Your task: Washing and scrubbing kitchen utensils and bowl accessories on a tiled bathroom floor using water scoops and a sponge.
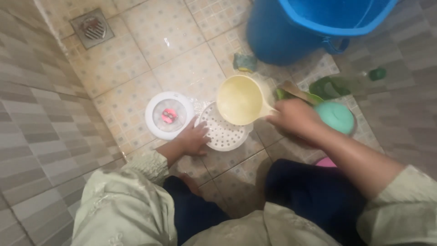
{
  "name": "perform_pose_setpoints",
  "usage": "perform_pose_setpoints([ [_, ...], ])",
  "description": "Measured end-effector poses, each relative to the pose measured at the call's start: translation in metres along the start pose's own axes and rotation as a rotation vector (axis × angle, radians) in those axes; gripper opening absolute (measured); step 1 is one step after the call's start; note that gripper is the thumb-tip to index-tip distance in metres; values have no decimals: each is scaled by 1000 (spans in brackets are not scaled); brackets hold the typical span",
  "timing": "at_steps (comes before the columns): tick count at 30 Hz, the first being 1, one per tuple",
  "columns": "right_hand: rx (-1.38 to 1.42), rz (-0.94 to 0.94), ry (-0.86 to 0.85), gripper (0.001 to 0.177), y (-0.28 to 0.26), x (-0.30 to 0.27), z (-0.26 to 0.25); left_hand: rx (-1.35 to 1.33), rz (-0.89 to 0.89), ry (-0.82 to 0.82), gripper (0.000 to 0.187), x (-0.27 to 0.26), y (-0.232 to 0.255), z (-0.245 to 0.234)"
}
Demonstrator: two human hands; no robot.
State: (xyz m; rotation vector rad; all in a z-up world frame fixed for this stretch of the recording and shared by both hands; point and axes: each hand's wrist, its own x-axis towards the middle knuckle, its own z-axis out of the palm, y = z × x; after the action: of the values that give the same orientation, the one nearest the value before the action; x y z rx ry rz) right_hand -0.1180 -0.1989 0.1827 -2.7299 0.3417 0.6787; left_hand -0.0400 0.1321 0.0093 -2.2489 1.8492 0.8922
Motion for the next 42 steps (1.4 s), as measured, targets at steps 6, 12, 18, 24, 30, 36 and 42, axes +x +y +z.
perform_pose_setpoints([
  [6, 238, 161, -116, 48, 2, 24, 13, -342, -114, 298, 57, 40, -16, 28],
  [12, 590, 179, -85, 42, 3, -2, 66, -692, -381, 678, 45, 44, -59, 21],
  [18, 1019, 287, -47, 43, -48, 25, 130, -1100, -525, 447, 56, 28, -75, 16],
  [24, 1197, 131, 110, 45, -121, 96, 157, -933, -496, 437, 46, 48, -61, 79],
  [30, 897, 125, 233, 51, -155, 178, 181, -890, -506, 363, 50, 43, -33, 30],
  [36, 667, 18, 172, 53, -136, 200, 180, -578, -617, 197, 38, 57, -9, -73],
  [42, 385, -205, 77, 51, 4, 144, 69, -394, -456, 24, 42, 123, 1, -102],
])
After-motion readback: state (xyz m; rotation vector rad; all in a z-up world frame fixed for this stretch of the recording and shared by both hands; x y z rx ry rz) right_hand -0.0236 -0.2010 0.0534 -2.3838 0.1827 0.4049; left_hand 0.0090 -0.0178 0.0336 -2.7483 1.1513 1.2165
